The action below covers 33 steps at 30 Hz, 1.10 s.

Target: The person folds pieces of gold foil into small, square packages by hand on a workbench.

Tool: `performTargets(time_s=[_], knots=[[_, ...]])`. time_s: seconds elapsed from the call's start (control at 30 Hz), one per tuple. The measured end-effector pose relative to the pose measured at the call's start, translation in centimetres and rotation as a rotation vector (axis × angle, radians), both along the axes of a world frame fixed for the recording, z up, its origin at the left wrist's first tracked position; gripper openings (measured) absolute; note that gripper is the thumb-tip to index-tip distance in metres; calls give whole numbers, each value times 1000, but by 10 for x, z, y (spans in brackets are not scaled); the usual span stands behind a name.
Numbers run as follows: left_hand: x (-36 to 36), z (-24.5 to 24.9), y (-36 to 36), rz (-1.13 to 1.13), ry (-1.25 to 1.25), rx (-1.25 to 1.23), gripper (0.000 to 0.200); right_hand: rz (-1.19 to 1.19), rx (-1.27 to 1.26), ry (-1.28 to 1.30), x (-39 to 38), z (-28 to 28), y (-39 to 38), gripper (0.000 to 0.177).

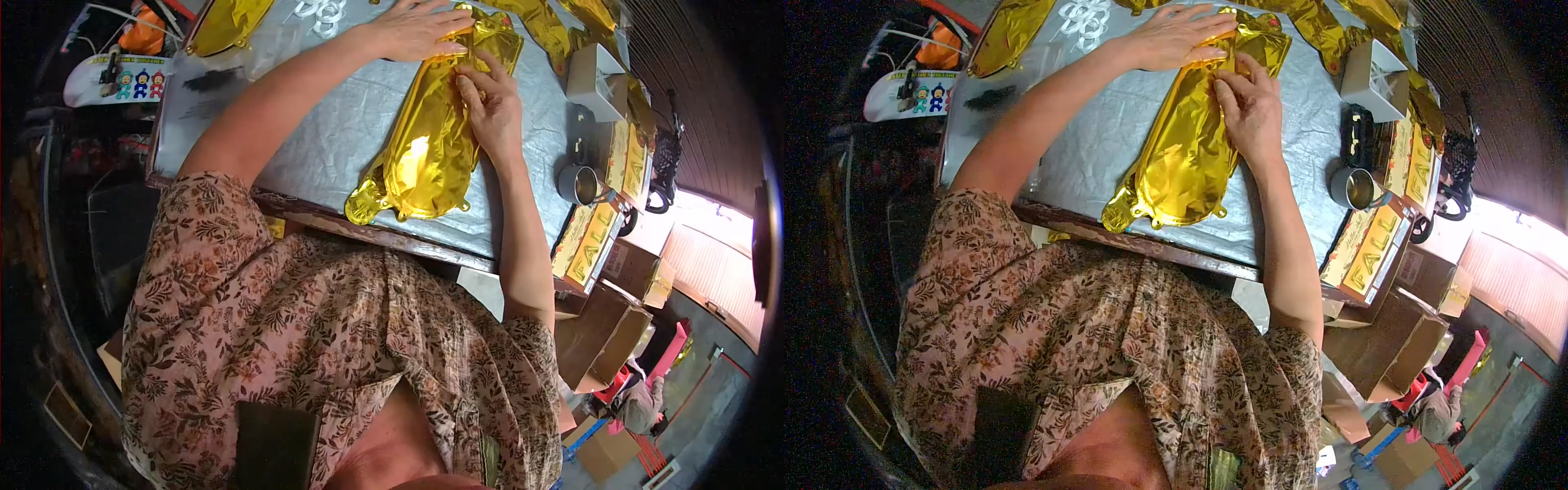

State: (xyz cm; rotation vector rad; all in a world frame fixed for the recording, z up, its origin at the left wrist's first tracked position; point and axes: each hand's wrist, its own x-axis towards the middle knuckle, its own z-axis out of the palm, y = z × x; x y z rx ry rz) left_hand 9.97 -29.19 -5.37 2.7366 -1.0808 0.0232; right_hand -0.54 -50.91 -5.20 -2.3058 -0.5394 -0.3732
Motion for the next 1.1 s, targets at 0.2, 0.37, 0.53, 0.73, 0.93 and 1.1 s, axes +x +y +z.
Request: performTargets(time_s=[0.2, 0.37, 0.53, 0.73, 0.93, 1.1], knots=[[-6, 13, -1, 6, 30, 33, 73, 15, -44, 38, -2, 2, 1, 22], [-9, -14, -6, 136, -170, 156, 73, 22, -71, -30, -2, 1, 3, 24], [7, 15, 2, -12, 95, 113, 83, 36, -33, -53, -1, -4, 4, 22], [-12, 24, -2, 145, 151, -44, 82, 52, -63, -59, 4, -8, 2, 25], [-88, 31, 7, 27, 93, -169, 73, 38, -64, -123, 5, -15, -1, 25], [-139, 69, 16, -25, 314, 88, 71, 54, -74, -88, 8, -17, -4, 27]])
